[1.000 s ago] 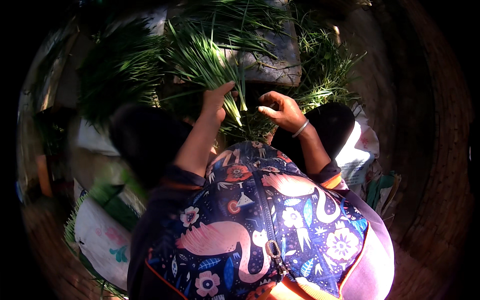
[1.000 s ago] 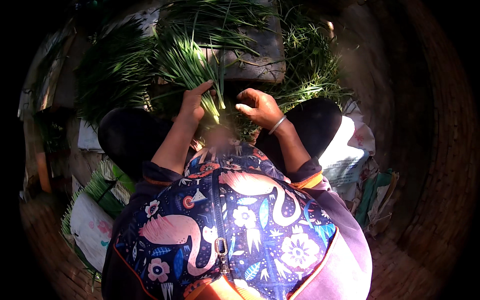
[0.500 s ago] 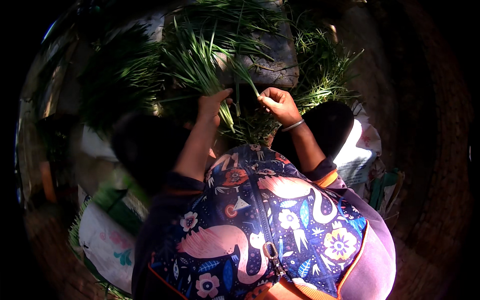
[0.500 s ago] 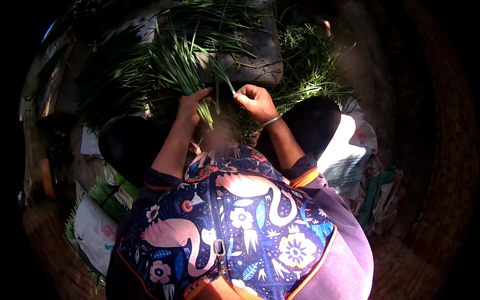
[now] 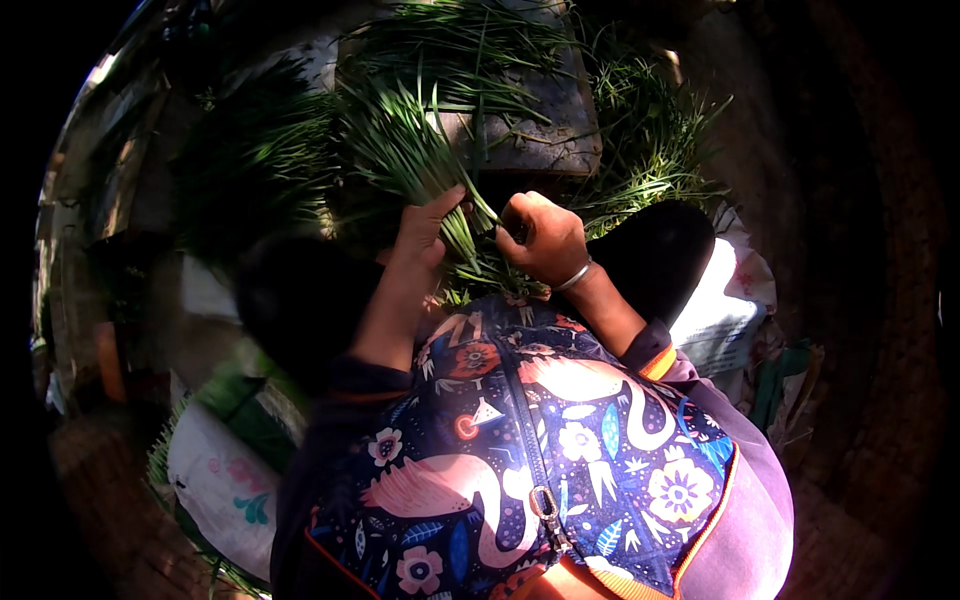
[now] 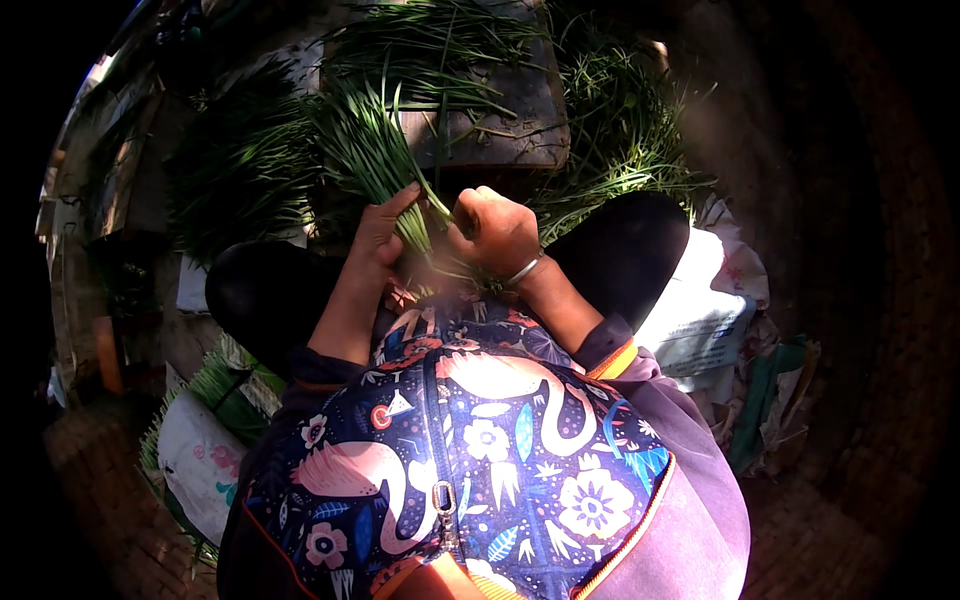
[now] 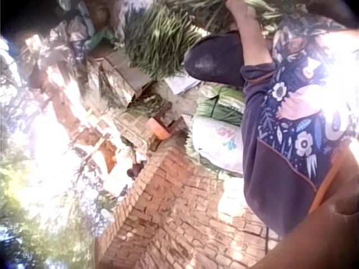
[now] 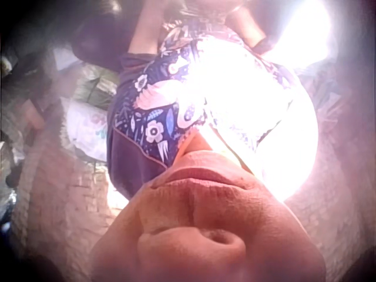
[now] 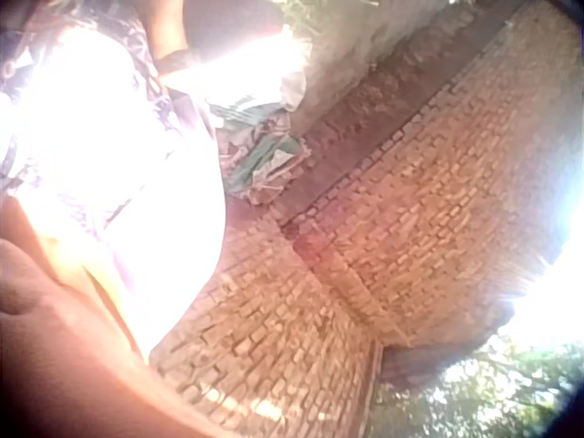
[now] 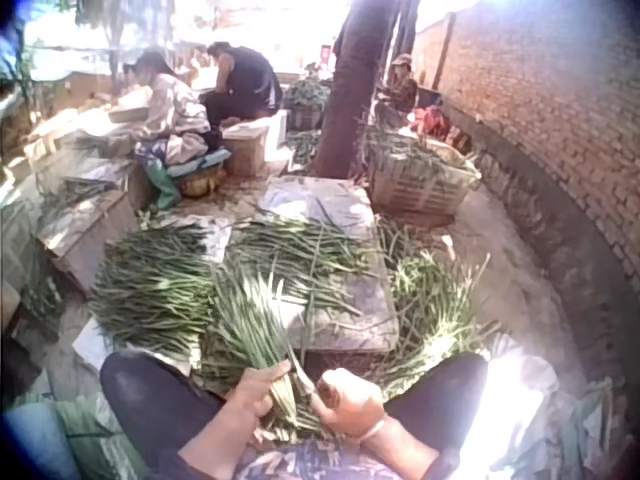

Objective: The person gathers green stalks from a pile on a wooden surface, arranges them into a bunch, and ties the bunch together using a single thin blade of grass. Several completed bundles are visible around the workspace.

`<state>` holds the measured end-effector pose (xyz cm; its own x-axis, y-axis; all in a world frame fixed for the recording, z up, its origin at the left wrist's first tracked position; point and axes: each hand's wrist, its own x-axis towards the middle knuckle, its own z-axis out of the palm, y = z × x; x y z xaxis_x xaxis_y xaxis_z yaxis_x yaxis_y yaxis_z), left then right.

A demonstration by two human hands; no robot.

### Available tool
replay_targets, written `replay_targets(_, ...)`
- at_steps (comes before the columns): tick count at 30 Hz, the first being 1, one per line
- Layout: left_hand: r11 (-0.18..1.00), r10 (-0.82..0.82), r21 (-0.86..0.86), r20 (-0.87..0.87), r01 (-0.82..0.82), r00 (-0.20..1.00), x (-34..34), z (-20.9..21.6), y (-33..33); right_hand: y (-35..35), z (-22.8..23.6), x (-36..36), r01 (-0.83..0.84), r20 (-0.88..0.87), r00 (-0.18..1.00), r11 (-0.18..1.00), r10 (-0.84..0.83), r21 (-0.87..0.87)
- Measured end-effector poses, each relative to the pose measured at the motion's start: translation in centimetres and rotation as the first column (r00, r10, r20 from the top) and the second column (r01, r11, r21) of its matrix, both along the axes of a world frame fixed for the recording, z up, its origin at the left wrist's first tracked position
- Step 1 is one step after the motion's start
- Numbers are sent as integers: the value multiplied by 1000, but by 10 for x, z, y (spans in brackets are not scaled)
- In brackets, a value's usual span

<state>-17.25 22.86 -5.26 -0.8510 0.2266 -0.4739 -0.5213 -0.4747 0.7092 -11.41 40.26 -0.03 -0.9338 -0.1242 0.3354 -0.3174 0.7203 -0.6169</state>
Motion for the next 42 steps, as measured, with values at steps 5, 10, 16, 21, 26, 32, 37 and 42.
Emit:
replay_targets(5, 996, 67, 58, -38, -65, 997, -12, -33, 5, -5, -3, -1, 20, -110, 994, 976, 3, 215)
replay_targets(10, 993, 40, 105, 45, -44, 998, -15, -47, 2, -1, -8, -1, 28, -87, 996, 964, -5, 263)
replay_targets(16, 971, 6, 238, 21, -11, 1000, -13, -53, 3, -4, -19, -1, 10, -54, 998, 954, 6, 300)
replay_targets(21, 990, 81, 113, 21, -83, 997, -12, -59, 5, 3, -24, -4, -123, 281, 947, 983, 158, -138)
replay_targets(26, 997, 1, 83, -85, 6, 996, -11, -40, 7, 4, -42, -33, 49, 562, 782, 872, 270, -487)
replay_targets(32, 980, 166, 122, -57, -158, 984, -7, -8, 6, -2, -53, -32, 287, 589, 733, 630, 340, -721)
replay_targets(37, 896, 299, 382, -140, -227, 944, -21, -12, -18, 59, -63, -22, -346, 680, 672, 936, 292, -60)
replay_targets(42, 828, 227, 538, -59, -161, 972, -22, -24, -19, 83, -36, -95, 161, 308, 935, 984, -176, 74)
